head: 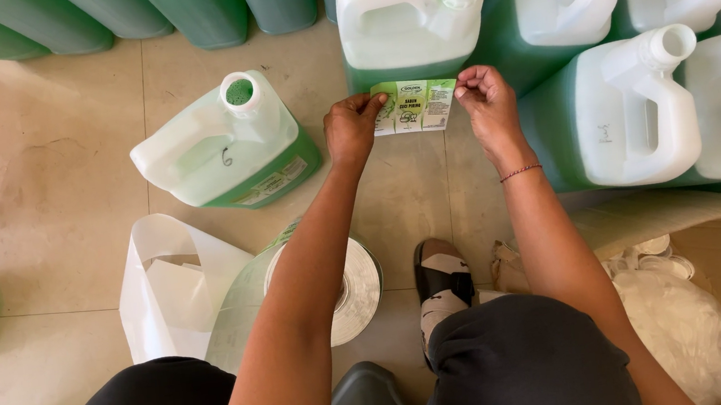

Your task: The person seals plastic jugs containing green liquid by hand, taking caps from a cardboard box and screwing them on. They then peel labels from a roll and apply them to the sides of the jugs.

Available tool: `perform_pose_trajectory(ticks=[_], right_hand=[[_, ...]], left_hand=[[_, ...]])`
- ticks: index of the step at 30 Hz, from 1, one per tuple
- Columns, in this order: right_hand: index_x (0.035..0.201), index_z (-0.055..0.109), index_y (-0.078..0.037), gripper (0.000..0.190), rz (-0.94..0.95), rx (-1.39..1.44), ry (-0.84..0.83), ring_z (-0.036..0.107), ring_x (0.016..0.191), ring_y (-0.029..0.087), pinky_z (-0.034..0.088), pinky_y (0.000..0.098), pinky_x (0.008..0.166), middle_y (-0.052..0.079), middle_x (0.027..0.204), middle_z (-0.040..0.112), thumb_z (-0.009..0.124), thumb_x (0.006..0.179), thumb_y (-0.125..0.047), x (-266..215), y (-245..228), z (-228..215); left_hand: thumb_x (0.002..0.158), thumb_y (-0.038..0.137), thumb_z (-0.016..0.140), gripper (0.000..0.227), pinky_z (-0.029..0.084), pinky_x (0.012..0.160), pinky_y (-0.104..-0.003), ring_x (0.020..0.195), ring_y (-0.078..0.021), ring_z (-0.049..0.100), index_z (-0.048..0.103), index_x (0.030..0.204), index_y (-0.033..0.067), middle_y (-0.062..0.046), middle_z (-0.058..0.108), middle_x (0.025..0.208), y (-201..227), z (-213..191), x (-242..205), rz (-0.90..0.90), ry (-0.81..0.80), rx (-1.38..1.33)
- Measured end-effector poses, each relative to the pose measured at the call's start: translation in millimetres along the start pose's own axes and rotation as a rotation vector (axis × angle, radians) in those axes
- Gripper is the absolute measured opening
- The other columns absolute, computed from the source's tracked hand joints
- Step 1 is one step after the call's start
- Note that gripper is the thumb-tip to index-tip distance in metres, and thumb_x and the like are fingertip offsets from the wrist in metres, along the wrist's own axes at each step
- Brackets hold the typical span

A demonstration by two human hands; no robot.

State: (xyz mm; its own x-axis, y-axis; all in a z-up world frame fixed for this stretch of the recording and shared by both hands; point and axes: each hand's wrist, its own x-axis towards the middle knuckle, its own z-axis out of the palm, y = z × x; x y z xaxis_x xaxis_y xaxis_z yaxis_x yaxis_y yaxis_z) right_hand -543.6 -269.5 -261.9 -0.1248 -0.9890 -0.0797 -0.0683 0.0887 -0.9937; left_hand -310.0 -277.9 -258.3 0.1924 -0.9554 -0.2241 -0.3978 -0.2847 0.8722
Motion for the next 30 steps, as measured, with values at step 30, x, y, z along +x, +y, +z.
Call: perform_pose_trajectory(ticks=[30], right_hand=[[0.115, 0.059, -0.006, 0.017, 0.004, 0.064, -0.016, 0.062, 0.104, 0.009, 0.051, 0.0238, 0.095, 0.004, 0.112, 0.067, 0.061, 0.101, 0.004, 1.1, 5.4, 0.4]], left_hand=[[0.097, 0.02, 0.068, 0.015, 0.054, 0.083, -0.042, 0.095, -0.0249, 0.071, 0.065, 0.11, 0.0138, -0.005, 0.073, 0.106, -16.6, 7.1, -16.6, 0.427, 0.1, 0.188]])
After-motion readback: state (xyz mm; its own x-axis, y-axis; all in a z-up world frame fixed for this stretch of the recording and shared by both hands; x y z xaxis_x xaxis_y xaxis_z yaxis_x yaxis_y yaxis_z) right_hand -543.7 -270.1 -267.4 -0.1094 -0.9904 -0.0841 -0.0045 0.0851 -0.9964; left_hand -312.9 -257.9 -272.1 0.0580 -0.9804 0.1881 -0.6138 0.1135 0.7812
